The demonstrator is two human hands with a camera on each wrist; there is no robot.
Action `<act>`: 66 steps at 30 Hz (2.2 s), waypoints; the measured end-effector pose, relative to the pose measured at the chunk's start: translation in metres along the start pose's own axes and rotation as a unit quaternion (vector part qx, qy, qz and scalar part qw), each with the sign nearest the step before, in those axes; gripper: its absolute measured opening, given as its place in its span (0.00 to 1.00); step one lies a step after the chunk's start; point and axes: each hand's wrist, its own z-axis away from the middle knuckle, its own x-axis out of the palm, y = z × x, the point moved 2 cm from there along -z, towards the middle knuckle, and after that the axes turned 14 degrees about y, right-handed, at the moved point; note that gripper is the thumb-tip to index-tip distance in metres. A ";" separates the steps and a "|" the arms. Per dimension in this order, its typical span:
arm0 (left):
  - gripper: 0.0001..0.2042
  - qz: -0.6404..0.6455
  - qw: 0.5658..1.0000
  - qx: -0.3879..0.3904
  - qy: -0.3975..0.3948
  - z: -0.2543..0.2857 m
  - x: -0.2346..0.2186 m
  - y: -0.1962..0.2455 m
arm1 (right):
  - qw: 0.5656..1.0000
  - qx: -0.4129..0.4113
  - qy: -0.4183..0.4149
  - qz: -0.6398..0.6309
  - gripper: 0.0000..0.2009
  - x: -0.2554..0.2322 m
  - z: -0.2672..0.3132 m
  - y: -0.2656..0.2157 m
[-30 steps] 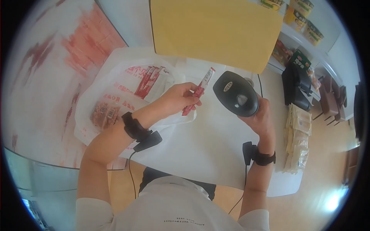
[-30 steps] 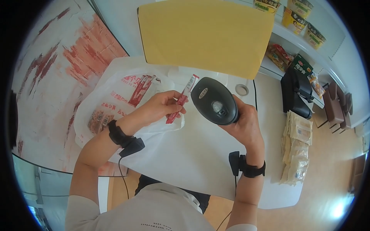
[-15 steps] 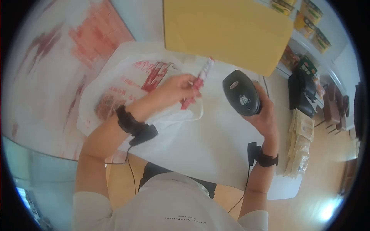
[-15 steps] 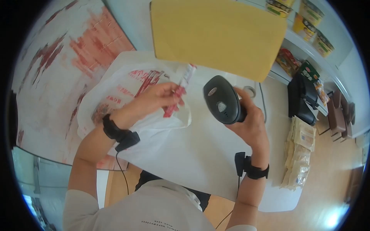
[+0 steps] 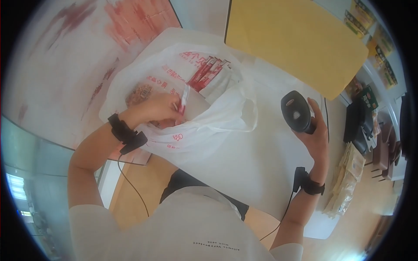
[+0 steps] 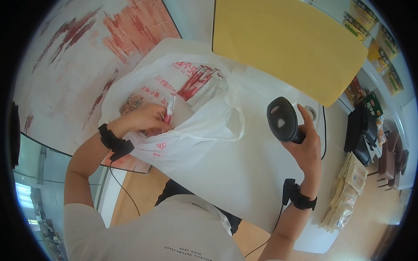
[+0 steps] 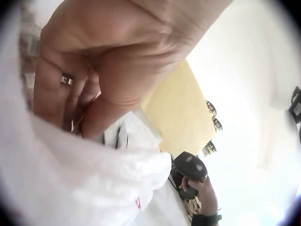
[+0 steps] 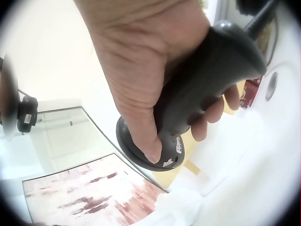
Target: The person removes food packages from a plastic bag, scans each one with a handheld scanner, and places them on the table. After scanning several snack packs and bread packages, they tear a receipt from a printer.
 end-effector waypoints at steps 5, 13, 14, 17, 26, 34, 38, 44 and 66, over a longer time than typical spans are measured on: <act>0.12 -0.137 0.984 0.111 -0.025 -0.002 0.019 -0.016 | 1.000 0.013 0.005 -0.006 0.40 0.001 -0.002 0.004; 0.11 -0.240 0.959 0.142 -0.045 -0.010 0.023 -0.002 | 1.000 -0.003 0.006 -0.008 0.39 0.002 -0.002 0.011; 0.11 -0.241 0.959 0.141 -0.043 -0.011 0.026 -0.003 | 1.000 -0.001 0.004 0.003 0.39 0.001 -0.003 0.010; 0.11 -0.216 0.969 0.116 -0.023 -0.007 0.041 -0.010 | 1.000 0.005 0.002 0.011 0.38 0.003 -0.003 0.011; 0.09 -0.221 0.964 0.118 0.089 -0.033 -0.008 0.040 | 0.999 0.029 -0.016 -0.004 0.37 0.001 -0.004 0.013; 0.10 -0.256 0.948 0.050 0.180 -0.159 -0.007 0.025 | 1.000 0.015 -0.007 -0.007 0.37 0.004 -0.003 0.016; 0.11 -0.274 0.942 0.057 0.187 -0.188 -0.002 0.021 | 1.000 0.018 -0.011 0.008 0.37 0.004 -0.004 0.017; 0.11 -0.327 0.929 0.091 0.145 -0.162 -0.009 0.042 | 1.000 0.023 -0.006 0.015 0.36 0.001 -0.004 0.016; 0.10 0.128 0.968 0.213 -0.034 -0.042 0.095 0.176 | 0.977 0.038 0.044 -0.203 0.28 -0.053 -0.003 -0.003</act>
